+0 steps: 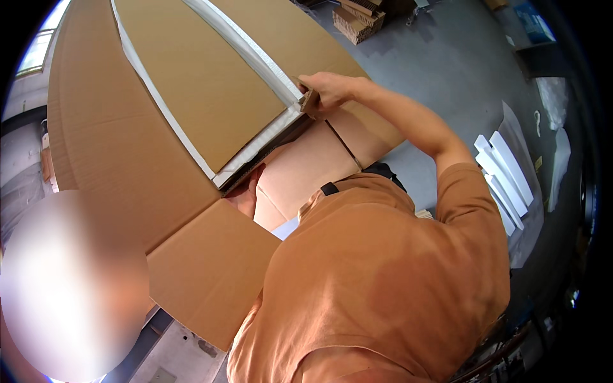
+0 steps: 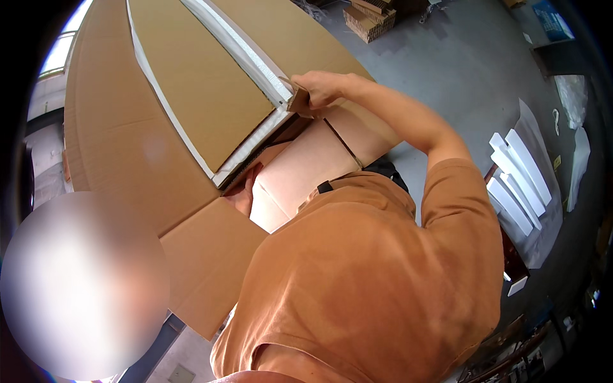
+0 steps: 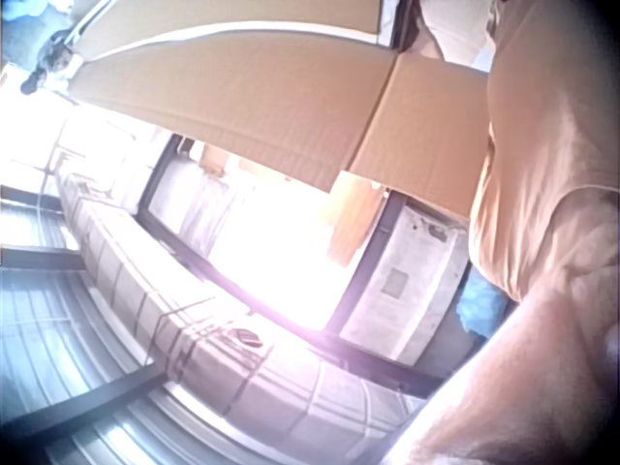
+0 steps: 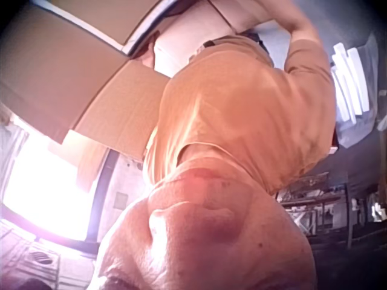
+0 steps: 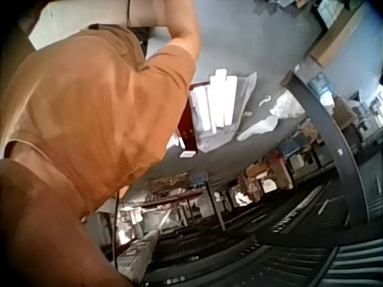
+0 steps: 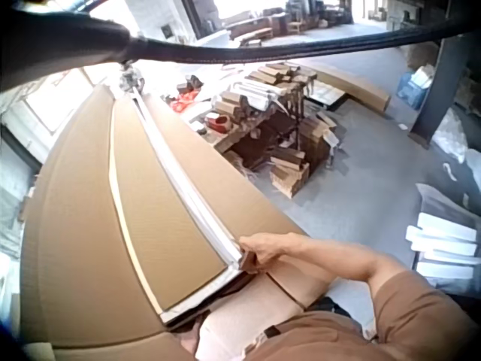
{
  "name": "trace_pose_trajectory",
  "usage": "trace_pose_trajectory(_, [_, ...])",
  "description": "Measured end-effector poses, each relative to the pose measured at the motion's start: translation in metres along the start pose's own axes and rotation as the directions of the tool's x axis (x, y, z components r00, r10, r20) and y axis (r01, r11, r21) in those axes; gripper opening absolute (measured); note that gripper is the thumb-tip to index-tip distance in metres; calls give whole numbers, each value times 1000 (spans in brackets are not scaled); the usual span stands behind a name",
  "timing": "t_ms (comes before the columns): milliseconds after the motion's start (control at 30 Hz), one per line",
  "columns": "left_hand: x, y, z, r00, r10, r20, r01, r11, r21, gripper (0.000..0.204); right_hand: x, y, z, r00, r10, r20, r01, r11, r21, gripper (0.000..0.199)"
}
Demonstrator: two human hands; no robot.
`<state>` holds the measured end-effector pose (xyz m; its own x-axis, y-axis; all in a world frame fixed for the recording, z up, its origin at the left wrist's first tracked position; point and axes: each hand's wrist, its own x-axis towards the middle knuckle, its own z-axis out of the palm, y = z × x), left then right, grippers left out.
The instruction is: The person assembles a large cardboard box and secures it with packing tape. They then place a large sheet of bubble wrap on the floor and arrange several wooden slats on top of it. The person wraps the wooden slats in the bubble wrap and places them into the cardboard box.
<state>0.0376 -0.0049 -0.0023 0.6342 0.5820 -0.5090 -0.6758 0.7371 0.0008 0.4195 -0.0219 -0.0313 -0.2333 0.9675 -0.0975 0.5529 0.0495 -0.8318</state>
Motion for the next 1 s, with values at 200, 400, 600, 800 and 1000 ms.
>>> trace_pose_trajectory(200, [0,4,-2,1000,-2,22,1,1000,21,65,4,-9,-2,999,-7,37,10,997,-79,46])
trace_pose_trajectory(400, [-4,-3,10,1000,-16,3,16,995,-102,61,-5,2,31,992,101,-73,-104,994,-41,41])
trace_pose_trajectory(600, [-6,-1,7,1000,2,21,0,996,-85,61,-2,13,42,990,139,33,-141,988,66,79])
trace_pose_trajectory(800, [-9,-4,8,999,15,42,-11,996,-92,62,2,10,36,979,114,170,-139,980,145,111])
trace_pose_trajectory(1000, [-7,-7,8,998,24,53,-18,994,-111,62,9,19,28,928,110,356,-174,973,152,120])
